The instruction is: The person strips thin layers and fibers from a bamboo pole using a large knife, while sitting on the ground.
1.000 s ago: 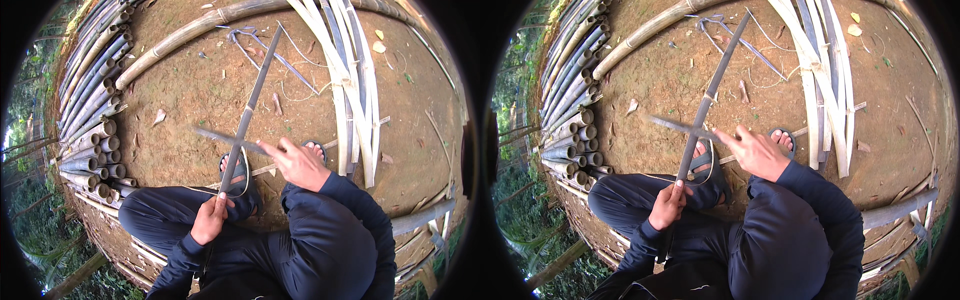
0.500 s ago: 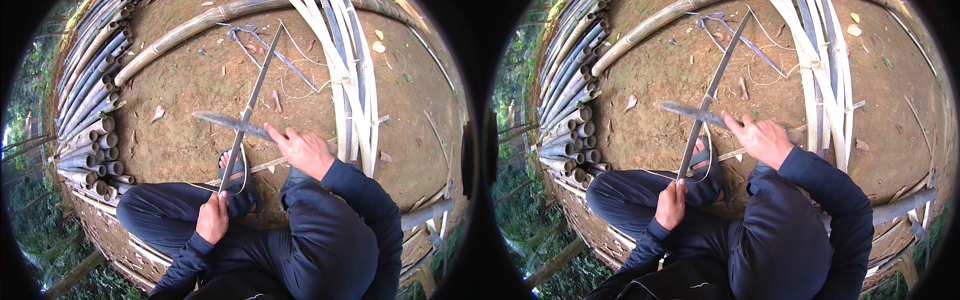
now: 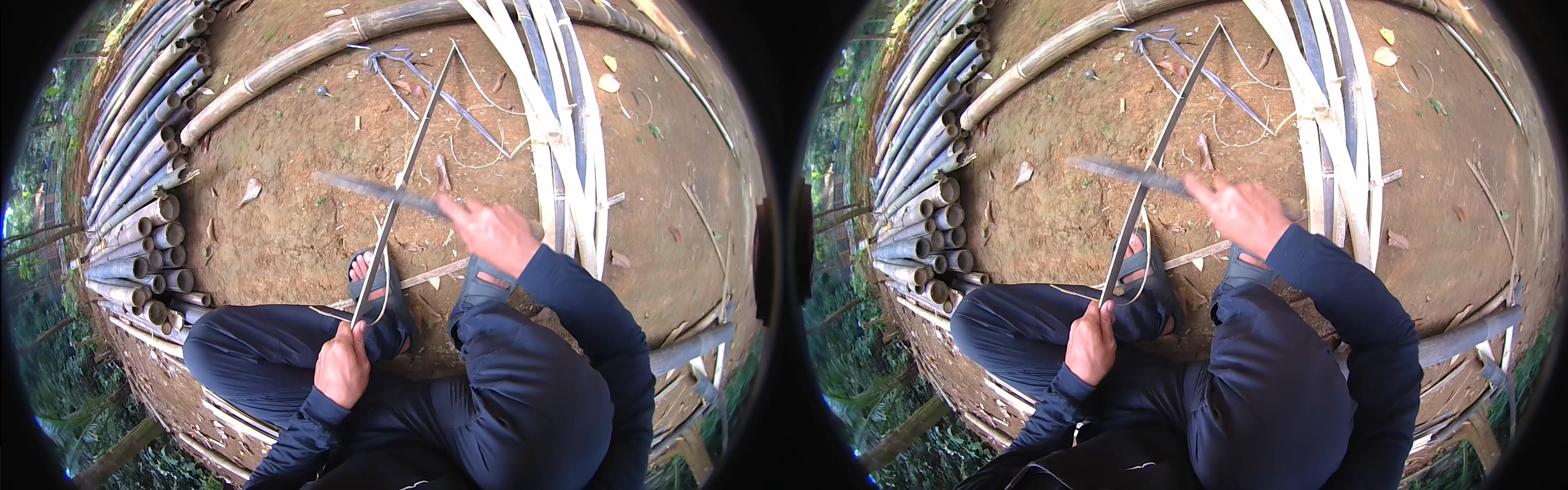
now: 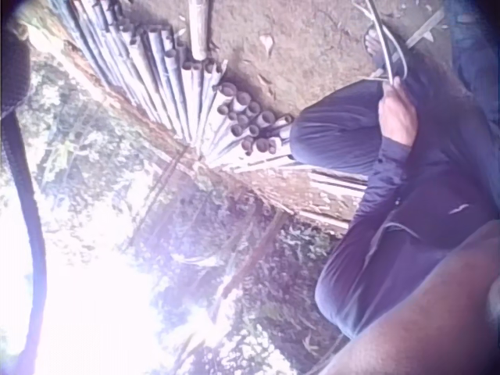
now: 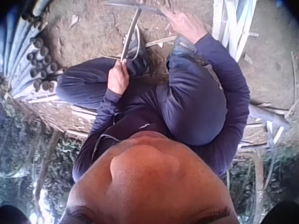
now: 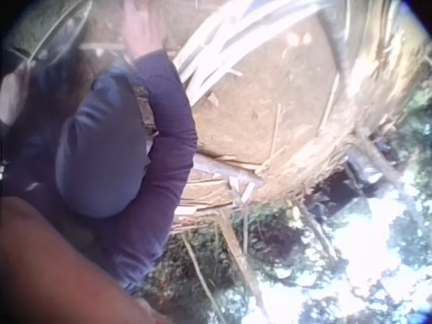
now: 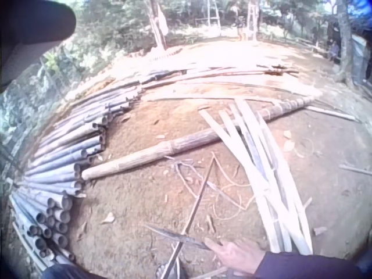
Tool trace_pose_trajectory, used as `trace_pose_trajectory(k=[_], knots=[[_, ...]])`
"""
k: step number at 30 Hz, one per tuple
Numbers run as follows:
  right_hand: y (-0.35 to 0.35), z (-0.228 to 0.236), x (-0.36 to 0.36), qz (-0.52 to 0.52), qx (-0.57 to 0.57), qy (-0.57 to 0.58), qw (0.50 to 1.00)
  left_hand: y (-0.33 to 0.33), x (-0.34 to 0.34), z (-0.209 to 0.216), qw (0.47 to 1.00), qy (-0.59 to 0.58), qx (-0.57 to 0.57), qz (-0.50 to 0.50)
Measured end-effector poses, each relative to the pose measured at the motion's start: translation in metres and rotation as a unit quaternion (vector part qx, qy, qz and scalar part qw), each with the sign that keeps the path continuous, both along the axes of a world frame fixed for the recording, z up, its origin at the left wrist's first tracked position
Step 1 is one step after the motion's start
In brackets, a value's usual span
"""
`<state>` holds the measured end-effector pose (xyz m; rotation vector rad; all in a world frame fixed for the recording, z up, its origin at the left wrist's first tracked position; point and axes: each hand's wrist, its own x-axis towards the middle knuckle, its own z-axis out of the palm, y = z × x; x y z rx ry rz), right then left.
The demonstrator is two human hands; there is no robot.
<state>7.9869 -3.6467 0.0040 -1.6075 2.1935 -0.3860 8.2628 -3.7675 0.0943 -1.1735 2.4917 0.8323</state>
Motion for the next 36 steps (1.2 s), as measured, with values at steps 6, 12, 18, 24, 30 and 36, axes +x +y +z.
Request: trace_pose_trajectory(k=[6, 12, 18, 24, 30, 36], knots=[[-0.003, 0.012, 0.023, 0.057, -0.028, 0.017, 0.998, 0.004, -0.001, 0.004, 0.999, -0.022, -0.019, -0.014], [-0.005, -0.029, -0.017, -0.092, -0.041, -0.011, 0.995, 0.004, -0.005, 0.004, 0.999, -0.021, -0.018, -0.016], [-0.001, -0.017, 0.003, -0.013, -0.073, 0.027, 0.997, 0.004, 0.003, 0.006, 1.000, -0.025, 0.007, 0.000], [-0.006, -0.029, -0.036, -0.064, -0.017, 0.037, 0.997, 0.001, 0.002, 0.006, 1.000, -0.021, 0.015, 0.003], [-0.010, -0.053, -0.064, -0.122, -0.008, 0.060, 0.991, -0.001, 0.009, 0.014, 0.999, -0.002, 0.046, 0.012], [-0.025, -0.027, -0.042, -0.036, 0.040, -0.001, 0.999, -0.002, 0.022, 0.020, 0.998, 0.004, 0.064, 0.029]])
